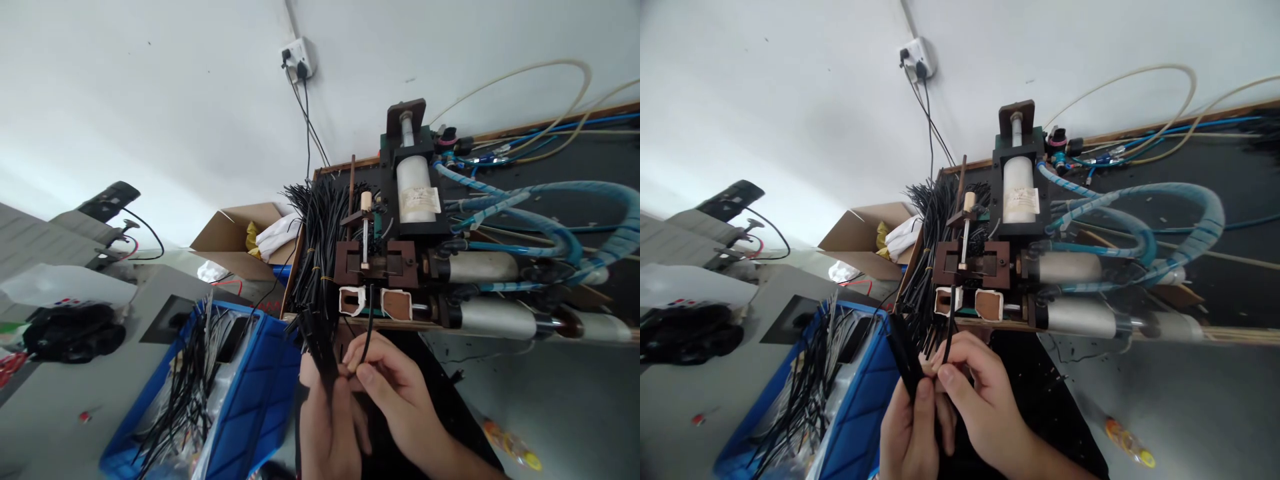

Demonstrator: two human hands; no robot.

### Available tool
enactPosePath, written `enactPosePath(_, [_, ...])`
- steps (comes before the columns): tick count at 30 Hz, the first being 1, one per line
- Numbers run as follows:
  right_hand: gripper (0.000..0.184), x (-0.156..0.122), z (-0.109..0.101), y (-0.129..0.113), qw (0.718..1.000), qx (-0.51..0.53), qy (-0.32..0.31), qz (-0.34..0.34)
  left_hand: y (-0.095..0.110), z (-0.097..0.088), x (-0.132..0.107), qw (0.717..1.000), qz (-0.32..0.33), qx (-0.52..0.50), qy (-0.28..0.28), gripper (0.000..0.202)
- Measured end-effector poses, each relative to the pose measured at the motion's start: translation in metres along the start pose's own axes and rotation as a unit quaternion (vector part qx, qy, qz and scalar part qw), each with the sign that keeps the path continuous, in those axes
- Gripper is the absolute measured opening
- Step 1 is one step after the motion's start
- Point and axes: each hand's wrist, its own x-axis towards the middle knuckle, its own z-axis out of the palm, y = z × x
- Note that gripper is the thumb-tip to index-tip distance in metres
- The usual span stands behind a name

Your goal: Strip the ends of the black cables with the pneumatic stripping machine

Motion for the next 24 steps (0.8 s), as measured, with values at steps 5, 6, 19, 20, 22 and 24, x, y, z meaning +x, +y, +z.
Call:
enactPosePath(5, [0.021,0.002,0.002,0.013,0.973,0.203,0.008,0.105,0.0,-0.005,0.013,0.996,0.086,-0.02,0.005,0.041])
enactPosePath(6, [0.022,0.003,0.002,0.015,0.969,0.219,0.018,0.114,0.002,-0.006,0.016,0.992,0.123,-0.017,0.004,0.039])
enactPosePath(19, [0.017,0.016,-0.005,0.024,0.914,0.368,-0.039,0.166,0.012,0.003,0.015,0.963,0.255,-0.081,-0.011,0.032])
enactPosePath(20, [0.017,0.017,-0.006,0.024,0.909,0.379,-0.049,0.169,0.011,0.002,0.015,0.964,0.253,-0.083,-0.016,0.032])
enactPosePath(22, [0.017,0.018,-0.006,0.024,0.901,0.393,-0.067,0.17,0.011,0.0,0.014,0.964,0.248,-0.085,-0.04,0.034])
enactPosePath(24, [0.017,0.019,-0.006,0.024,0.898,0.398,-0.074,0.172,0.011,0.0,0.014,0.964,0.244,-0.088,-0.057,0.035])
